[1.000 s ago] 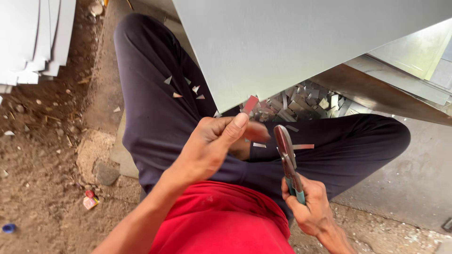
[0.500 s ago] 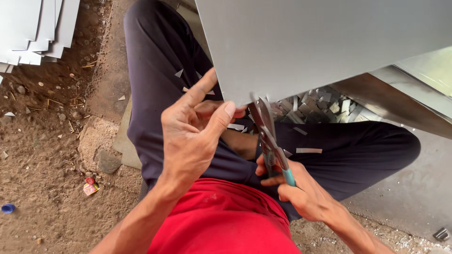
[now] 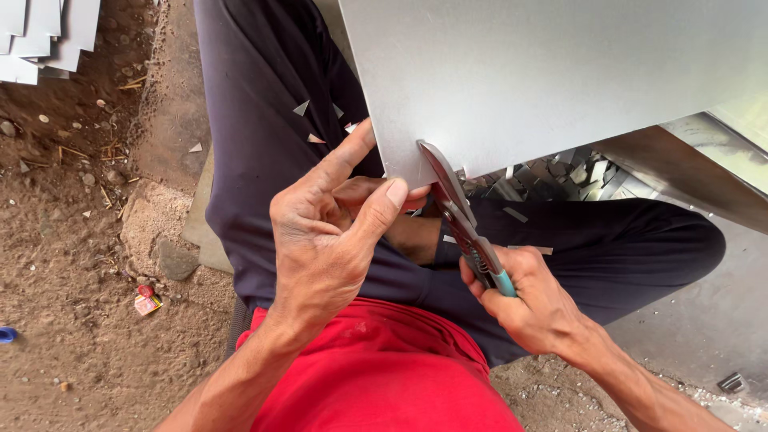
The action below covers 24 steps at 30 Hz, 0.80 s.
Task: The person cuts a piece of sheet metal using shears, removing a rectangular notch from one corner.
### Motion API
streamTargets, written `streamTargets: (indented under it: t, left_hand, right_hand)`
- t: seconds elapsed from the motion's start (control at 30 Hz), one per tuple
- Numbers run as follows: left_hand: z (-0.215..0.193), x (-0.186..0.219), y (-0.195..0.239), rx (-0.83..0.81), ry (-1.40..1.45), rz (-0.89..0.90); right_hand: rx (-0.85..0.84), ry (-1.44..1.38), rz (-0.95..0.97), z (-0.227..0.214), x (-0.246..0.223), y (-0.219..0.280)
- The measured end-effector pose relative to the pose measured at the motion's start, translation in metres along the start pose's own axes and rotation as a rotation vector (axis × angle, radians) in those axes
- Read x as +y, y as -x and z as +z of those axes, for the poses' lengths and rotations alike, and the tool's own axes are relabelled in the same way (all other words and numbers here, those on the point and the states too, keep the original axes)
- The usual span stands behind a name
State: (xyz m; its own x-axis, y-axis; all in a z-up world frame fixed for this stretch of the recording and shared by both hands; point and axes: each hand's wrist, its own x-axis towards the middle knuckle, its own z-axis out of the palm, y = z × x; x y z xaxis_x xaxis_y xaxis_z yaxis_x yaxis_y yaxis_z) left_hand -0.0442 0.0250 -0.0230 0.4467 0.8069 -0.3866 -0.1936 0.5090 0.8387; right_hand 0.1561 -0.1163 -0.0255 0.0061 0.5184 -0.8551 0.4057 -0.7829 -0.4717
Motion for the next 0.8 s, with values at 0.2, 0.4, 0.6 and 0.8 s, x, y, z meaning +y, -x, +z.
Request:
streamTargets:
  t: [0.2, 0.4, 0.6, 0.8]
  left_hand:
    - [0.007, -0.003, -0.004, -0.007, -0.035, 0.034]
    - [0.043, -0.03, 0.004, -0.04, -0.02, -0.078]
    - [0.044, -0.035, 0.007, -0.085, -0.002, -0.045]
    - [0.043, -0.038, 0.011, -0.072, 0.002, -0.046]
  right_hand:
    - [-0.011, -0.333, -0.021, 0.013, 0.008, 0.022]
    - [0.141, -0.507, -0.077, 0.054, 0.011, 0.046]
    - [0.261, -0.413, -0.043, 0.052, 0.003, 0.045]
    - [0.336, -0.268, -0.011, 0.052, 0.007, 0.041]
